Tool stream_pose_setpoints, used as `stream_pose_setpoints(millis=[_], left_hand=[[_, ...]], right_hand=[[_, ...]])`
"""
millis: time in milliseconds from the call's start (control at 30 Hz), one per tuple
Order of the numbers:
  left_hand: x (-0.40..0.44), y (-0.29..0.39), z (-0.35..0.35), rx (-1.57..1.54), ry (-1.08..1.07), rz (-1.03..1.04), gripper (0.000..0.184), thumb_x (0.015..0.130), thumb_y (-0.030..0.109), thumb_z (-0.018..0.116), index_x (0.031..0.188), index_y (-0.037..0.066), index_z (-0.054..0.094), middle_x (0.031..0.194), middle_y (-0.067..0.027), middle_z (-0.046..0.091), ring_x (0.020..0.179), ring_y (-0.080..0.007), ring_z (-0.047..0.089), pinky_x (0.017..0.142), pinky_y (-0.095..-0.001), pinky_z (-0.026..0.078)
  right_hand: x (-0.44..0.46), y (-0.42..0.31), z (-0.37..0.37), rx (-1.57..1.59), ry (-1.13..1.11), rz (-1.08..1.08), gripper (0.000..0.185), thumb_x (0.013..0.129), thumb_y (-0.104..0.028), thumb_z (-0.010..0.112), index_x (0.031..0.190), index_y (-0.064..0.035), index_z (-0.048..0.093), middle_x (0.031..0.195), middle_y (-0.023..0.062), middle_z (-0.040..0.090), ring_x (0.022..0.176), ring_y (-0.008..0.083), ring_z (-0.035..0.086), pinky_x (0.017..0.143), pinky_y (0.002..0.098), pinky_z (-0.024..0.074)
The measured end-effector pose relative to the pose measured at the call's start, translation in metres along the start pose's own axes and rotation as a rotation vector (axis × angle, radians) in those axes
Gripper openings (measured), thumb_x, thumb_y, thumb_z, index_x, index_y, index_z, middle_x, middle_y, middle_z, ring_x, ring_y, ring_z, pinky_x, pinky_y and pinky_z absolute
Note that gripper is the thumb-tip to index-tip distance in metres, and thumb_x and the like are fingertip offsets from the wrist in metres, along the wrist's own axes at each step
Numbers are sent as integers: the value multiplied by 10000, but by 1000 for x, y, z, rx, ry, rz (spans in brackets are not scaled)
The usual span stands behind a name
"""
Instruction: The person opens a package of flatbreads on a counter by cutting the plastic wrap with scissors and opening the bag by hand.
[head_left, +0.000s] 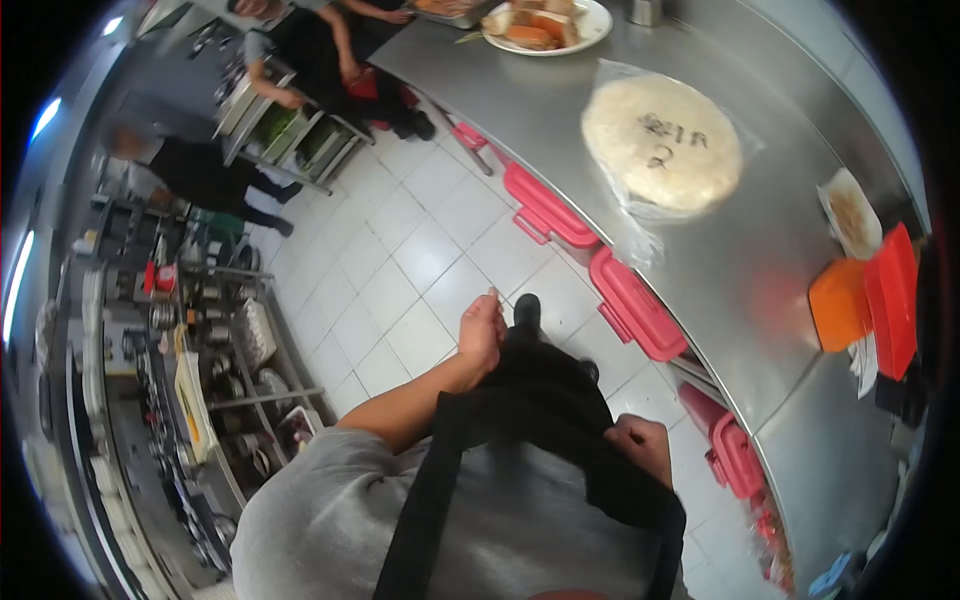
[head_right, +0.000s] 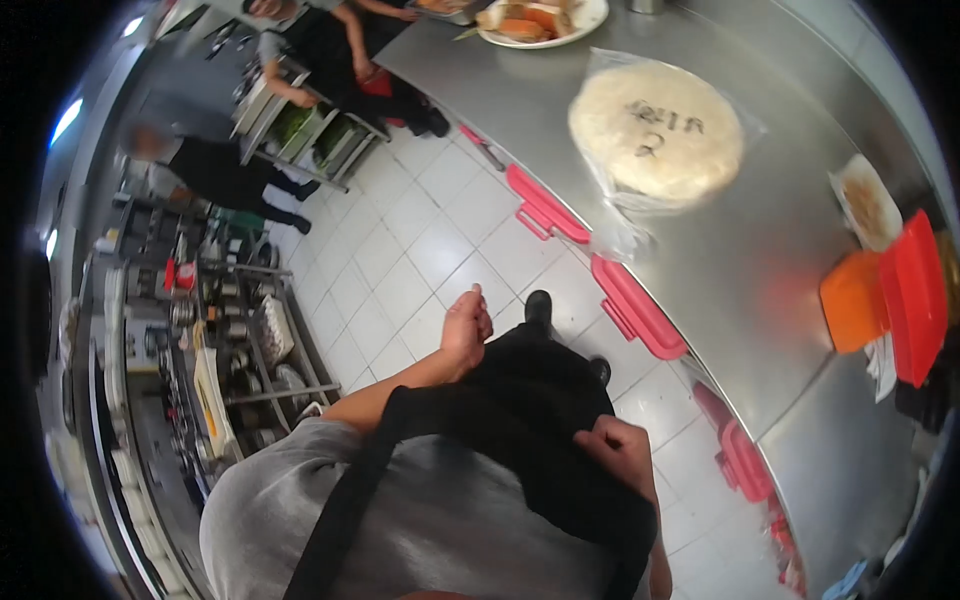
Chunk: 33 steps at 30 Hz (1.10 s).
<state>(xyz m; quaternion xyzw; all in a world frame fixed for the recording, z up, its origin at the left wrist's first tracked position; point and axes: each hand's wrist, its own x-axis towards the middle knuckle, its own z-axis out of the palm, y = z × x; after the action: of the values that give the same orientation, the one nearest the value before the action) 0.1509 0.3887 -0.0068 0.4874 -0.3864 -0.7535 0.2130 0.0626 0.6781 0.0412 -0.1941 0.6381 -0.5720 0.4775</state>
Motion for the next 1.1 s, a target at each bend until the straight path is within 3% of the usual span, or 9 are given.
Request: stream_pose_setpoints(millis=[133,233,300,500,700,900,1100], left_hand=[[-16,13,21,16,-57,-12,337,912,352,541,692,120,435,493,19,313,416,-102,281,414,-249,236],[-26,29,35,-5,-173,9,328,914,355,536,704,122,438,493,19,323,428,-103,293,437,-246,260],[-22,30,35,-1,-223,28,324,916,346,536,705,119,440,491,18,335,428,-100,293,435,-245,260],[-24,25,29,11,-102,36,326,917,332,538,693,118,439,490,18,345,423,-93,299,430,-243,259],[-28,15,31,27,-119,21,326,921,330,532,692,117,441,486,13,342,422,-98,303,436,-244,267],[-24,18,36,-3,-229,10,321,922,324,526,688,118,451,492,20,370,417,-84,314,415,-235,265],[-6,-3,24,147,-100,-12,330,922,321,526,679,109,458,502,19,394,407,-80,318,395,-232,259]], right_hand=[[15,2,10,-60,98,130,290,809,-186,682,595,-13,590,524,-1,519,513,61,443,498,236,349],[40,90,2,-171,199,224,306,792,-214,698,591,-8,596,513,6,529,500,63,450,493,231,352],[49,100,1,-176,209,226,317,786,-232,707,590,-8,596,511,4,525,500,61,445,491,229,347],[27,23,11,-73,76,141,325,789,-242,707,589,-12,592,516,-9,505,513,54,434,498,226,339],[33,29,13,-60,87,148,337,790,-256,702,585,-15,589,511,-18,494,511,44,423,495,223,326],[63,83,3,-139,192,133,354,780,-270,707,570,-14,583,497,-12,499,479,51,413,464,238,308],[52,9,8,-180,72,101,316,793,-248,699,602,-19,593,524,-19,517,515,40,429,480,222,321]])
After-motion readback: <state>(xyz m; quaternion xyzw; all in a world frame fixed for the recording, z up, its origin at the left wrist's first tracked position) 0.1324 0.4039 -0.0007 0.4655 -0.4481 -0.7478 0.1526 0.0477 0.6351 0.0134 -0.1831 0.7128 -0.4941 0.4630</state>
